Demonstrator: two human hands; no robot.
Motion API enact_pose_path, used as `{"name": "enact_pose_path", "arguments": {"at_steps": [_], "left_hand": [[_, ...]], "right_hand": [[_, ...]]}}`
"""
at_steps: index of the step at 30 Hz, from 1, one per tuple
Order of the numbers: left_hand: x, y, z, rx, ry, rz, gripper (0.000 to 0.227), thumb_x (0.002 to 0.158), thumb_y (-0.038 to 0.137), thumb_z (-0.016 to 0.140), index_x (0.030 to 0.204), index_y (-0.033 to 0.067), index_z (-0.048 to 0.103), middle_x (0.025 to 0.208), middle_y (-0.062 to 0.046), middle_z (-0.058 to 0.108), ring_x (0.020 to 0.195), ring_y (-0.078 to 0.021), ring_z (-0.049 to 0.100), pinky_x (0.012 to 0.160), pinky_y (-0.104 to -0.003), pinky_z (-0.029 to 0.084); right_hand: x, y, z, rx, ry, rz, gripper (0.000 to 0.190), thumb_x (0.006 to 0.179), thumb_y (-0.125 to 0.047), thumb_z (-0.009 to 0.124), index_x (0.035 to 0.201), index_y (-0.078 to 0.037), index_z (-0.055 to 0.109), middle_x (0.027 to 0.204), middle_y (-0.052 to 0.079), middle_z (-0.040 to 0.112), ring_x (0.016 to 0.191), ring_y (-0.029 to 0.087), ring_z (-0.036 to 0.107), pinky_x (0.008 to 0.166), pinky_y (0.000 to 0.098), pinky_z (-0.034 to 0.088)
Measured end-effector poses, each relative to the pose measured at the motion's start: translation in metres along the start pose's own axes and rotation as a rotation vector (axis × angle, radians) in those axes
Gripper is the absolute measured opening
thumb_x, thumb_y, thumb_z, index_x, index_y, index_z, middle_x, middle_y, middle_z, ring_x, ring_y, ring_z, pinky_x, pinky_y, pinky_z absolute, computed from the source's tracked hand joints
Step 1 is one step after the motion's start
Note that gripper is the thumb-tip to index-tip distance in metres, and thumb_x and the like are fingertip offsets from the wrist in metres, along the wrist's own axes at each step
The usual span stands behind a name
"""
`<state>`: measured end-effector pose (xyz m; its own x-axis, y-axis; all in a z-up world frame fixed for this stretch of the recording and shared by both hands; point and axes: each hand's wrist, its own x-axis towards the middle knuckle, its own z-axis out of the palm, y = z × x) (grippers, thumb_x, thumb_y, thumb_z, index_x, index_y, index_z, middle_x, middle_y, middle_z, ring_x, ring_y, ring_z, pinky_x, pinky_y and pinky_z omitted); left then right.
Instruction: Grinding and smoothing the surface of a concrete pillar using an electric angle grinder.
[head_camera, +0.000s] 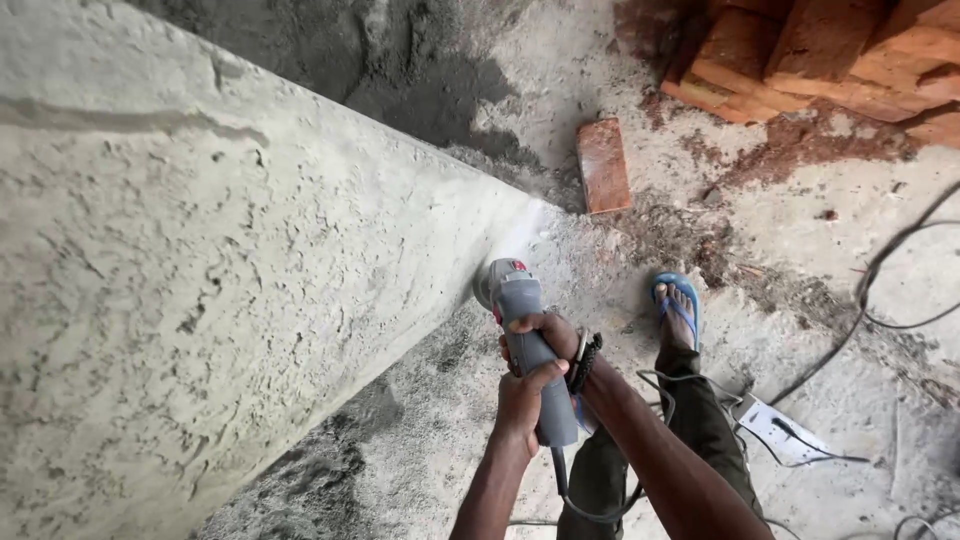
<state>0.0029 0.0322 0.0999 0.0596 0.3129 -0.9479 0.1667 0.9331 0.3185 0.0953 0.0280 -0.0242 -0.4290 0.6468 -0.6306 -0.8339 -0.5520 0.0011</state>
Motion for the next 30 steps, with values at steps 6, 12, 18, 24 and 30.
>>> {"name": "enact_pose_path", "arguments": {"at_steps": [6,12,18,24,30], "left_hand": [[0.000,0.007,0.004,0.080,0.049,-0.040,0.044,0.070,0.025,0.082,0.097,-0.0058,0.067,0.071,-0.014,0.068,0.054,-0.0238,0.069,0.051,-0.038,0.059],[0.008,0.026,-0.003,0.128,0.010,-0.057,0.052,0.070,0.029,0.082,0.103,-0.0068,0.063,0.070,-0.013,0.067,0.055,-0.0244,0.070,0.050,-0.039,0.060],[0.006,0.010,0.016,0.192,0.052,-0.094,0.056,0.069,0.033,0.082,0.103,-0.0073,0.062,0.068,-0.015,0.066,0.054,-0.0252,0.070,0.049,-0.040,0.060],[0.061,-0.002,0.066,0.197,0.028,-0.087,0.054,0.070,0.033,0.082,0.103,-0.0064,0.063,0.070,-0.013,0.067,0.055,-0.0255,0.070,0.051,-0.040,0.061],[0.126,0.013,0.077,0.205,0.024,-0.047,0.052,0.071,0.033,0.081,0.102,-0.0061,0.065,0.069,-0.014,0.067,0.053,-0.0242,0.069,0.049,-0.036,0.060]], "right_hand": [[-0.008,-0.006,0.013,0.130,0.017,0.045,0.041,0.078,-0.018,0.071,0.113,-0.002,0.056,0.088,0.013,0.068,0.073,0.025,0.070,0.062,0.0412,0.061],[0.005,-0.014,0.017,0.089,0.044,-0.049,0.041,0.078,-0.017,0.071,0.113,-0.002,0.057,0.087,0.015,0.067,0.072,0.026,0.070,0.061,0.0433,0.061],[-0.012,-0.014,0.004,0.181,0.000,-0.050,0.040,0.079,-0.016,0.070,0.114,-0.001,0.056,0.086,0.014,0.067,0.071,0.026,0.069,0.062,0.0441,0.061],[-0.005,-0.052,-0.065,0.071,0.096,-0.076,0.043,0.078,-0.018,0.069,0.116,-0.001,0.058,0.087,0.015,0.069,0.072,0.027,0.070,0.064,0.0440,0.062],[0.036,-0.096,-0.085,0.064,0.085,-0.051,0.045,0.077,-0.021,0.070,0.114,0.000,0.058,0.087,0.014,0.070,0.072,0.026,0.071,0.065,0.0427,0.062]]}}
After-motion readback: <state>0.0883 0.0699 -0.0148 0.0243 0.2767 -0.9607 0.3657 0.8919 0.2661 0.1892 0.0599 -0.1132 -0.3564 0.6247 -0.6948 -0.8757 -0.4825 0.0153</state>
